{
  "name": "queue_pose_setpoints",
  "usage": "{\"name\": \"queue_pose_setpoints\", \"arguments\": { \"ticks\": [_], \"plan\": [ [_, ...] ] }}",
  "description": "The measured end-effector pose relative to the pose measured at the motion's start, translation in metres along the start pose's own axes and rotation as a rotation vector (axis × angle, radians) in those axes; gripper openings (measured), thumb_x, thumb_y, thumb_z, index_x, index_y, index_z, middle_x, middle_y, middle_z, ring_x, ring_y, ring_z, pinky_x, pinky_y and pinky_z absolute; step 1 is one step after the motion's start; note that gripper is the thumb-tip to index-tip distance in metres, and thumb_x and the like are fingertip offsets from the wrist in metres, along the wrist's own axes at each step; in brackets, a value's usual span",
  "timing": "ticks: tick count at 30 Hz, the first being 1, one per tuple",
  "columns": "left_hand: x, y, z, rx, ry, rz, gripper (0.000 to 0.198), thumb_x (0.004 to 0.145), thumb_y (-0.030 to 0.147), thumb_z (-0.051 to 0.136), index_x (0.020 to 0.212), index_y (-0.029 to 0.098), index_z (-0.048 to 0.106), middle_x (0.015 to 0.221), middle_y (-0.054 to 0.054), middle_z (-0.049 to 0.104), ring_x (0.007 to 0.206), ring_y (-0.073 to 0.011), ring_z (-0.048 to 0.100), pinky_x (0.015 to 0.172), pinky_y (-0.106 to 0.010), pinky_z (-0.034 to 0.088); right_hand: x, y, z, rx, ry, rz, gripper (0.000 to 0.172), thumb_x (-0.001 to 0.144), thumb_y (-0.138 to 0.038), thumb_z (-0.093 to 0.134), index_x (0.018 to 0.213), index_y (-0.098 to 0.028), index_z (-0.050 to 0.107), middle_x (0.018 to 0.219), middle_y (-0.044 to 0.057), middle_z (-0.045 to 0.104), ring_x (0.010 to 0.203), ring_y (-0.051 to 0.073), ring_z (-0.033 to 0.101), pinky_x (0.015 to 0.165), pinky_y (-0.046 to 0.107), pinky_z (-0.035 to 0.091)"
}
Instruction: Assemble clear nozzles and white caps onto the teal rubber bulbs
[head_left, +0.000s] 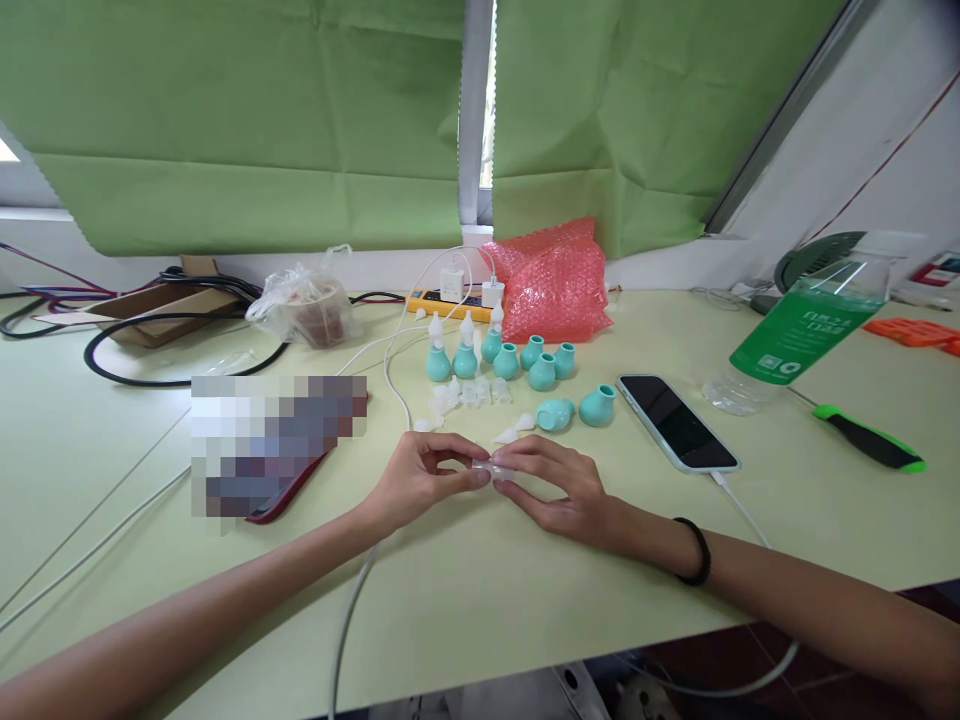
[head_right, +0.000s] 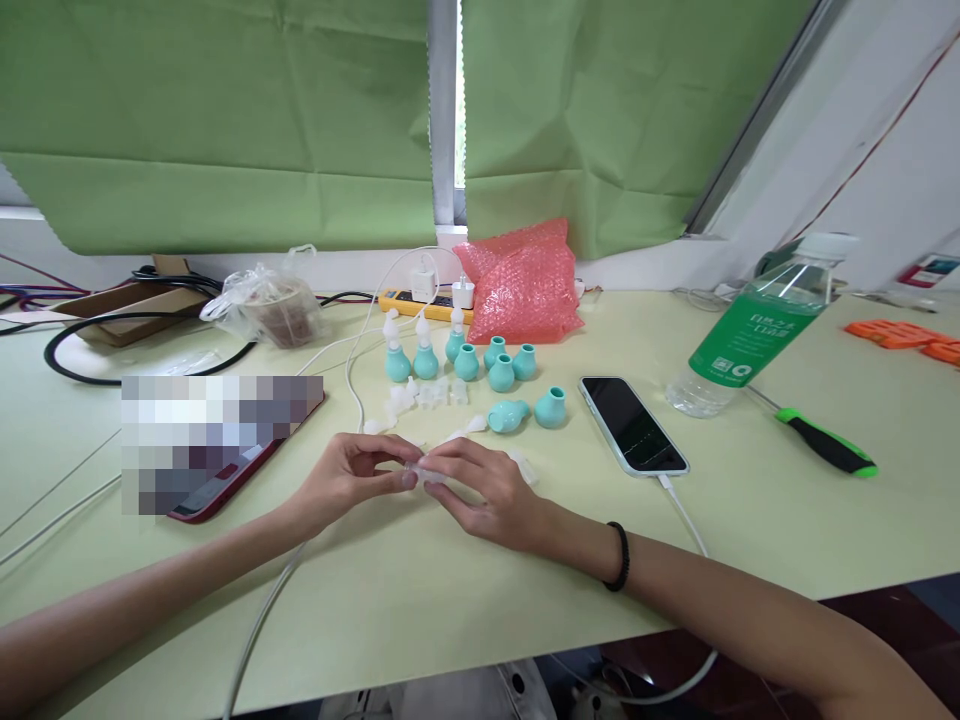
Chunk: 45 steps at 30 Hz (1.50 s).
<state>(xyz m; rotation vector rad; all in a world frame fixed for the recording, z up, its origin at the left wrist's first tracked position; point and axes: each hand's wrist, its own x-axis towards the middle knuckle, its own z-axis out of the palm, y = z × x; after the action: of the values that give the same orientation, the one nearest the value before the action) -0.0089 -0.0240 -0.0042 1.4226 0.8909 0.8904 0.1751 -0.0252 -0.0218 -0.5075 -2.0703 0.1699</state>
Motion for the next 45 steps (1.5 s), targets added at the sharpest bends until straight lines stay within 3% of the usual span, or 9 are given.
{"name": "queue_pose_setpoints", "arguments": {
  "ticks": [7, 16, 26, 32, 38, 45],
  "plan": [
    [0.000, -0.005, 0.000, -0.113, 0.011, 0.102, 0.021, 0.059, 0.015, 0.069, 0.080, 0.014, 0.064, 0.085, -0.004, 0.061, 0.079, -0.0151, 0.058, 0.071, -0.027, 0.051, 0.004, -0.001, 0.000, -0.022, 0.096, 0.047, 0.023, 0.067, -0.010, 0.062, 0.088, -0.018, 0.058, 0.080, 0.005, 0.062, 0.076, 0.014, 0.059, 0.066, 0.027, 0.052],
    [-0.003, -0.001, 0.002, 0.075, 0.006, 0.073, 0.029, 0.061, 0.020, 0.068, 0.089, 0.013, 0.064, 0.090, -0.005, 0.063, 0.080, -0.0156, 0.060, 0.074, -0.027, 0.051, 0.001, 0.000, 0.002, -0.016, 0.113, 0.018, 0.021, 0.066, -0.012, 0.064, 0.086, -0.019, 0.060, 0.075, 0.005, 0.062, 0.071, 0.013, 0.060, 0.061, 0.025, 0.053],
    [-0.001, 0.005, -0.002, 0.069, -0.072, 0.016, 0.025, 0.058, 0.019, 0.070, 0.081, 0.011, 0.065, 0.081, -0.005, 0.064, 0.071, -0.0152, 0.060, 0.067, -0.026, 0.051, 0.000, -0.003, 0.001, 0.030, 0.101, -0.017, 0.020, 0.063, -0.007, 0.066, 0.080, -0.016, 0.061, 0.074, 0.005, 0.061, 0.066, 0.012, 0.061, 0.057, 0.023, 0.053],
    [0.000, 0.005, -0.004, 0.130, -0.033, 0.004, 0.027, 0.054, 0.023, 0.072, 0.078, 0.012, 0.066, 0.076, -0.005, 0.066, 0.068, -0.0158, 0.060, 0.065, -0.026, 0.051, 0.004, -0.006, 0.001, 0.086, 0.119, 0.043, 0.018, 0.063, -0.010, 0.066, 0.079, -0.018, 0.062, 0.075, 0.004, 0.062, 0.067, 0.013, 0.061, 0.058, 0.024, 0.053],
    [0.003, -0.006, -0.006, 0.036, -0.097, -0.013, 0.049, 0.050, 0.021, 0.075, 0.096, 0.013, 0.062, 0.085, -0.006, 0.066, 0.068, -0.0168, 0.062, 0.069, -0.032, 0.052, 0.008, -0.005, 0.001, 0.100, 0.142, 0.084, 0.014, 0.063, -0.011, 0.067, 0.074, -0.018, 0.062, 0.073, 0.004, 0.063, 0.067, 0.013, 0.060, 0.060, 0.026, 0.053],
    [0.000, -0.001, -0.002, 0.097, -0.082, -0.001, 0.029, 0.057, 0.024, 0.070, 0.085, 0.015, 0.066, 0.080, -0.005, 0.067, 0.070, -0.0158, 0.061, 0.064, -0.025, 0.050, 0.005, -0.003, 0.001, 0.093, 0.099, 0.031, 0.017, 0.065, -0.010, 0.064, 0.081, -0.018, 0.061, 0.076, 0.004, 0.062, 0.070, 0.013, 0.060, 0.061, 0.024, 0.053]
  ]
}}
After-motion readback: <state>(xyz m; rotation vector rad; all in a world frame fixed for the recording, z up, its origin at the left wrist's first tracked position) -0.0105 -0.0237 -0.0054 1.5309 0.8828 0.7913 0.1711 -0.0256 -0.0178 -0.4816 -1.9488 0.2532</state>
